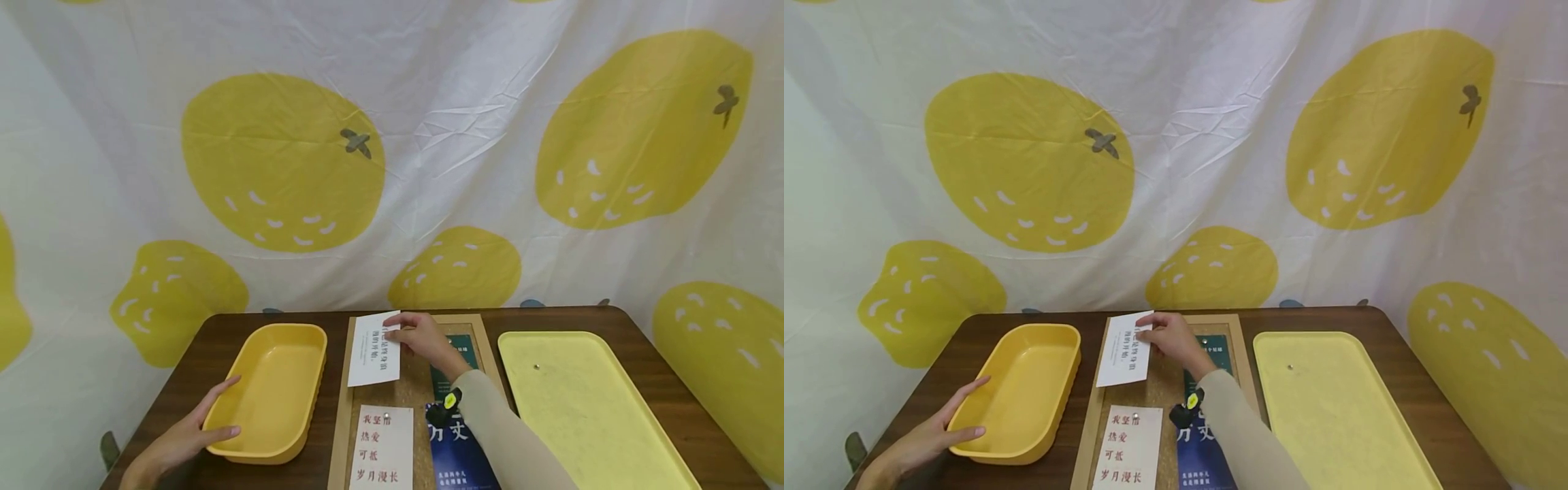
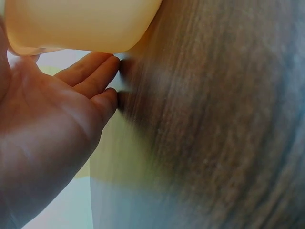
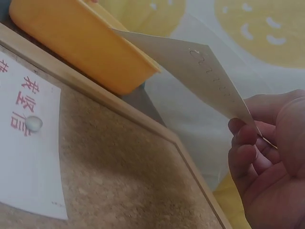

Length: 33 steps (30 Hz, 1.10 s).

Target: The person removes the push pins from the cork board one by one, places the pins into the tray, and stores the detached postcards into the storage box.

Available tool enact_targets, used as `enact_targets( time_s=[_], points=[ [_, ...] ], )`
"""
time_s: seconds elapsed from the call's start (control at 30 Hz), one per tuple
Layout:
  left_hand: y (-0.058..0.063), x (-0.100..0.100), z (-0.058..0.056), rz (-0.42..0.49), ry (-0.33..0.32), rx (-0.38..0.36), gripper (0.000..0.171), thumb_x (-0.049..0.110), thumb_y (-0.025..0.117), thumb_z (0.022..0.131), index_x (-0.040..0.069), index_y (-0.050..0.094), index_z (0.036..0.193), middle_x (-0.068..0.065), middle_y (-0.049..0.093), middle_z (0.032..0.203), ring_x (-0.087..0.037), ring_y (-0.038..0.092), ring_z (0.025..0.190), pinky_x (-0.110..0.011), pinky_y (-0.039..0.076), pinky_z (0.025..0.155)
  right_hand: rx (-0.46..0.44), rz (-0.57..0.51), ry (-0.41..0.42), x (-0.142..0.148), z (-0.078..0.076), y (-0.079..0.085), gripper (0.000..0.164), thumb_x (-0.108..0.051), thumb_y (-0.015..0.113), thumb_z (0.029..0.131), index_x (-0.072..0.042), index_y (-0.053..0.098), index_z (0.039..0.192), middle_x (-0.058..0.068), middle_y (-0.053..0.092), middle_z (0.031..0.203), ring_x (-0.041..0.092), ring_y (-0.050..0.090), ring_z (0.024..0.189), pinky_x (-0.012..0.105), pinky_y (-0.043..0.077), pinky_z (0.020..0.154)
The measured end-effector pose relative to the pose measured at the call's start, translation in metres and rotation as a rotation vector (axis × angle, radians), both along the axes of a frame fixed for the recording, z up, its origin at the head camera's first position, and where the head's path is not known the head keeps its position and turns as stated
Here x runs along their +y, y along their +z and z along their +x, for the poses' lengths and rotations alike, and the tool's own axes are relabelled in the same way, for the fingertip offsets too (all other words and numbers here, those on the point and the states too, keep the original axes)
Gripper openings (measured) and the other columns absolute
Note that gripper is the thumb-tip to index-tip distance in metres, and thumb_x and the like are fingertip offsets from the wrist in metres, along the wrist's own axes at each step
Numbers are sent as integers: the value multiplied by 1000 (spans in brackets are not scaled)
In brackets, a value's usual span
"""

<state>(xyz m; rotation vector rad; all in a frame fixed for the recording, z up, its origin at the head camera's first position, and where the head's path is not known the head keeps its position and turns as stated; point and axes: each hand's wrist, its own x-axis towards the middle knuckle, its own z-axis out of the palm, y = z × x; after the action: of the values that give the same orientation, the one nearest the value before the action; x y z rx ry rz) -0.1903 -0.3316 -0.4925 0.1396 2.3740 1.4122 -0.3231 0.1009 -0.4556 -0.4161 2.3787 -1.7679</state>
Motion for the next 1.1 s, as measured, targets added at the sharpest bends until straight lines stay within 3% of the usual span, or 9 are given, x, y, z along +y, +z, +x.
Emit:
enact_targets(
  time_s=[0.1, 0.37, 0.67, 0.93, 1.1],
  points=[
    [0, 0, -1, -22, 6, 6, 87, 30, 65, 95, 20, 6, 158, -26, -6, 162, -51, 2, 146, -72, 18, 110, 1, 0, 9, -3, 0, 0, 21, -14, 74, 88, -9, 75, 109, 1, 64, 76, 16, 49, 54, 29, 42, 51],
    [0, 0, 1, -48, 20, 11, 88, 32, 67, 94, 20, 8, 158, -27, 0, 162, -47, 14, 145, -61, 27, 111, -14, -10, 11, -11, 3, 0, 22, -13, 75, 87, -9, 75, 108, 0, 64, 72, 17, 49, 55, 30, 43, 51],
    [1, 4, 2, -64, 26, 36, 89, 32, 68, 94, 19, 9, 158, -28, 4, 162, -46, 18, 145, -58, 30, 111, -16, -43, 43, -22, 7, 3, 21, -14, 73, 89, -11, 75, 110, 0, 65, 74, 14, 48, 54, 27, 40, 50],
    [2, 6, 4, -55, 32, 42, 88, 32, 67, 94, 19, 8, 158, -28, 3, 162, -47, 14, 146, -64, 25, 111, -20, -53, 33, -40, 11, 3, 20, -15, 74, 88, -14, 76, 108, 4, 67, 83, 13, 51, 55, 24, 41, 48],
    [2, 7, 6, -61, 37, 35, 88, 33, 67, 94, 19, 9, 158, -29, 3, 162, -49, 14, 145, -64, 25, 111, -20, -53, 71, -49, 16, 4, 20, -14, 72, 90, -15, 75, 110, 3, 68, 85, 14, 51, 56, 24, 41, 49]
  ],
)
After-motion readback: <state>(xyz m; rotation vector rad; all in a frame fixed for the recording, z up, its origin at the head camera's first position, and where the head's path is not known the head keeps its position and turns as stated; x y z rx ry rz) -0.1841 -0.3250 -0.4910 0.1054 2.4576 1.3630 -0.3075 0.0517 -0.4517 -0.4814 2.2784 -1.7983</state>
